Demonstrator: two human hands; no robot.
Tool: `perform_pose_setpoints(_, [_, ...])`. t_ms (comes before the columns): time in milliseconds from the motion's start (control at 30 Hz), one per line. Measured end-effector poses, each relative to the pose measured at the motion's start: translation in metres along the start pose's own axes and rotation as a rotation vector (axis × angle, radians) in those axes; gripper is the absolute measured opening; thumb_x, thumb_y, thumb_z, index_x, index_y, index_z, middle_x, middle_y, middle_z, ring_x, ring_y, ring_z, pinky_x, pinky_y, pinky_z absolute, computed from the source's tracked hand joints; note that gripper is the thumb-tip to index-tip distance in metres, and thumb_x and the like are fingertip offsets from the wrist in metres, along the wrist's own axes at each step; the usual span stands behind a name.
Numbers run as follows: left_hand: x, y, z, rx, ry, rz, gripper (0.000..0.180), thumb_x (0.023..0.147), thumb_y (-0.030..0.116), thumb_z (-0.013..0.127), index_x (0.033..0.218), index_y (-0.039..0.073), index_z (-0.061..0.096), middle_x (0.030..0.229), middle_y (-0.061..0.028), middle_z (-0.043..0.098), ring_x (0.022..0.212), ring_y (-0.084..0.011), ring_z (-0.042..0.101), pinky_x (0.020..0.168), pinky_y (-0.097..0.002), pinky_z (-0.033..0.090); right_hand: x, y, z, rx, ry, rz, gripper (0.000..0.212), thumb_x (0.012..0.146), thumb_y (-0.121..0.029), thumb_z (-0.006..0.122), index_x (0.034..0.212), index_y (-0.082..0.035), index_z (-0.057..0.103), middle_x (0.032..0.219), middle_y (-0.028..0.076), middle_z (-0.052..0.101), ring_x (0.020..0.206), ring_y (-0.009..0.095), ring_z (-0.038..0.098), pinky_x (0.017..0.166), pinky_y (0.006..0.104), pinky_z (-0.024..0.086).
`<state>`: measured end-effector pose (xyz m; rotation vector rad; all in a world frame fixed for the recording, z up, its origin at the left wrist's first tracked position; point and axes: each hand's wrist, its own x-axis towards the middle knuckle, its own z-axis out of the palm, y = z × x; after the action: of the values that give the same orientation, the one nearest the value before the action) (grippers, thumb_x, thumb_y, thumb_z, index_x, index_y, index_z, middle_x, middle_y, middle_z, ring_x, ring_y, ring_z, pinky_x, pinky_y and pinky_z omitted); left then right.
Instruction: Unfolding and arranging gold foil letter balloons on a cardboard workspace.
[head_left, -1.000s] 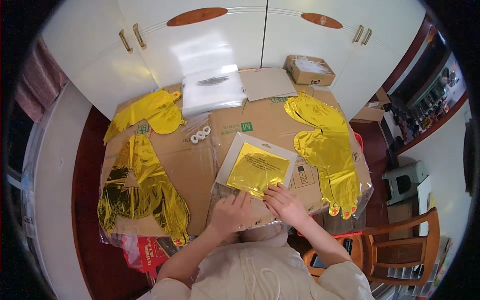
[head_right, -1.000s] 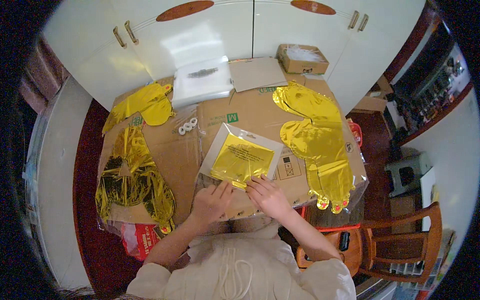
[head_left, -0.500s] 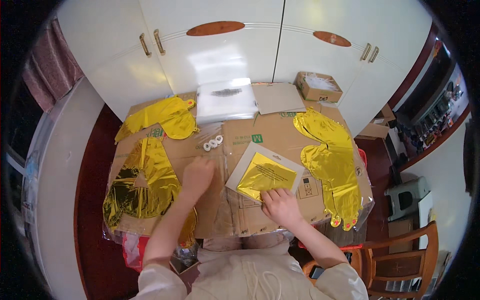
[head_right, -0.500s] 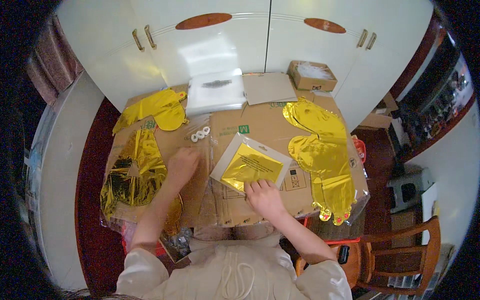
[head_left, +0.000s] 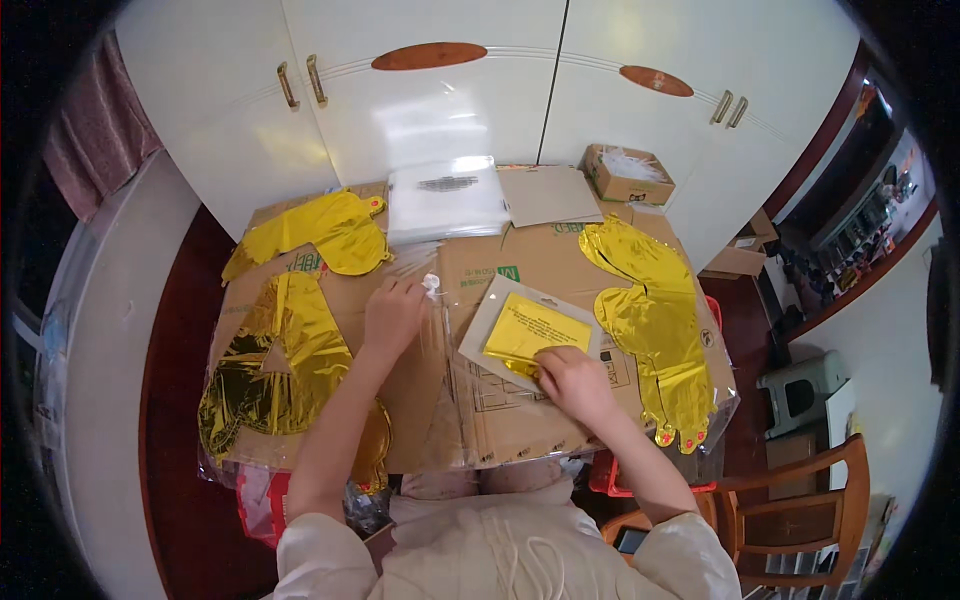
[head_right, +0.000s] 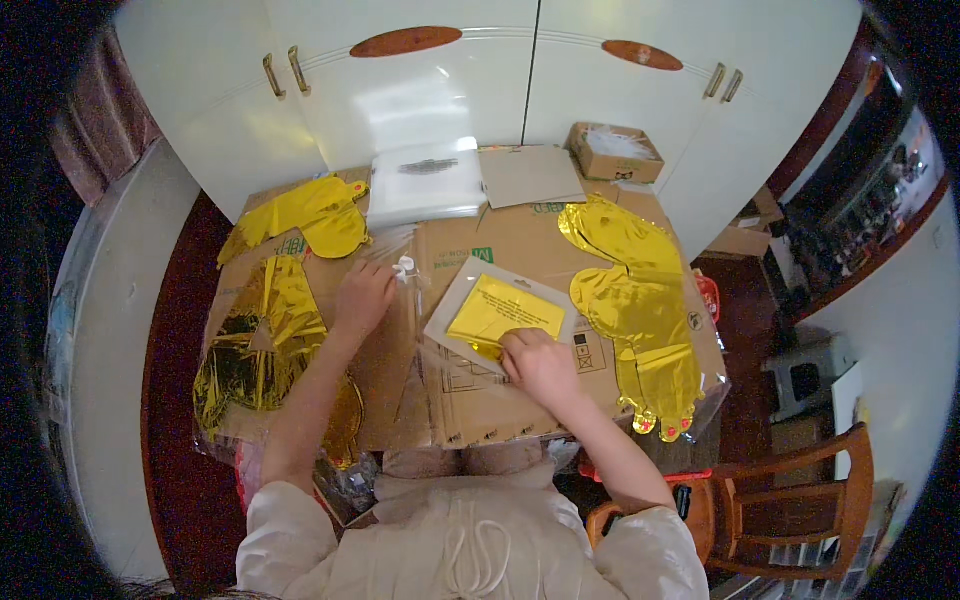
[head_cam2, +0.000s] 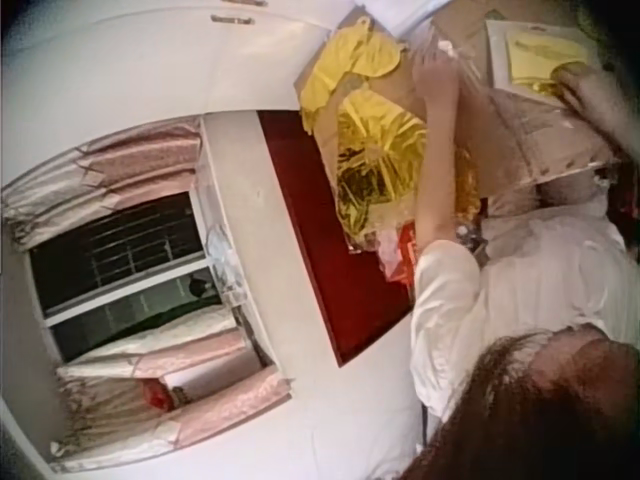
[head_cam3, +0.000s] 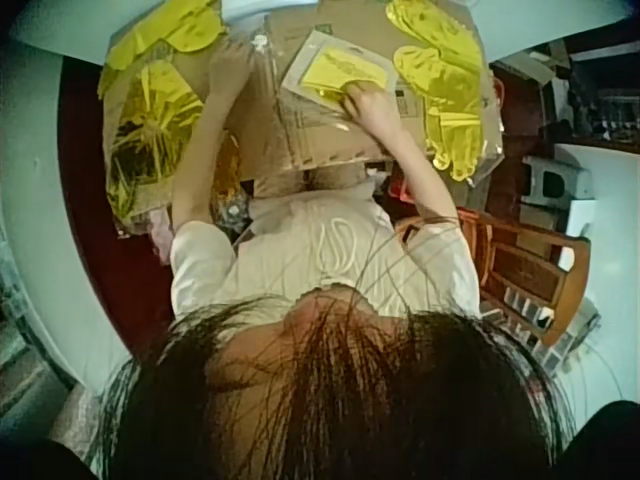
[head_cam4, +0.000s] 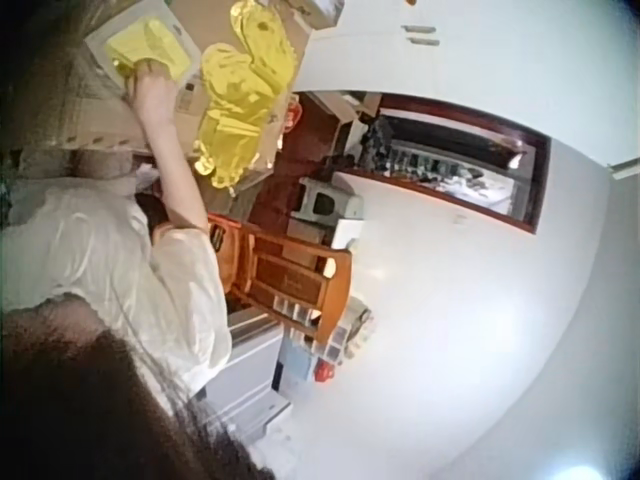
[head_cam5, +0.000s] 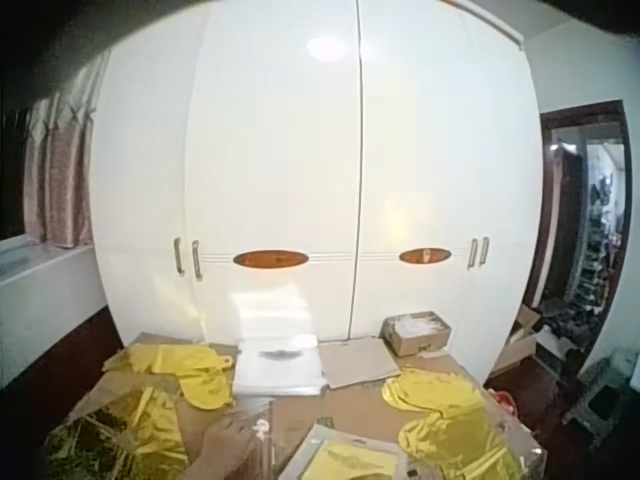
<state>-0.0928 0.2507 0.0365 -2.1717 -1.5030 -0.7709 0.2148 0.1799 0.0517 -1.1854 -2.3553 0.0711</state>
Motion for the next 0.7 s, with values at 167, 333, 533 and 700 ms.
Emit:
perform_pose_setpoints(167, [-0.016, 0.067, -0.073, -0.218, 0.240, 0.200, 0.013, 0.076, 0.013, 0.069, 0.087, 0.008, 0.065, 0.089, -0.0053, 0.067, 0.083, -0.0213, 0.063, 0.067, -0.0337, 0.052, 0.010, 0.006, -0.021, -0.022, -0.020, 0.001, 0.016, 0.083, -0.012, 0.063, 0.098, -0.007, 0.065, 0.090, 0.011, 0.068, 0.078, 0.030, 0.066, 0.068, 0.0394, 0.055])
perform_pose_setpoints(333, [-0.009, 0.122, -0.077, -0.137, 0.052, 0.392, 0.016, 0.073, 0.017, 0.067, 0.086, 0.008, 0.065, 0.085, -0.0024, 0.063, 0.077, -0.0152, 0.061, 0.062, -0.0279, 0.049, 0.014, 0.008, -0.028, -0.142, -0.018, -0.050, 0.014, 0.081, -0.013, 0.064, 0.094, -0.008, 0.060, 0.080, 0.008, 0.065, 0.070, 0.027, 0.066, 0.058, 0.0381, 0.053])
perform_pose_setpoints(533, [-0.006, 0.150, -0.052, -0.066, -0.132, 0.302, 0.022, 0.069, 0.016, 0.062, 0.087, 0.006, 0.066, 0.074, -0.0001, 0.055, 0.074, -0.0145, 0.056, 0.061, -0.0267, 0.047, 0.016, 0.002, -0.033, -0.136, -0.021, -0.078, 0.015, 0.080, -0.013, 0.064, 0.094, -0.008, 0.059, 0.078, 0.009, 0.064, 0.066, 0.027, 0.066, 0.054, 0.0393, 0.052])
perform_pose_setpoints(700, [-0.024, 0.158, -0.064, -0.056, -0.032, 0.253, 0.031, 0.072, 0.022, 0.066, 0.095, 0.003, 0.068, 0.092, -0.0045, 0.066, 0.086, -0.0169, 0.059, 0.069, -0.0289, 0.047, 0.014, -0.002, -0.030, -0.144, -0.028, -0.060, 0.013, 0.081, -0.015, 0.064, 0.090, -0.008, 0.058, 0.077, 0.008, 0.063, 0.067, 0.026, 0.066, 0.053, 0.0378, 0.052])
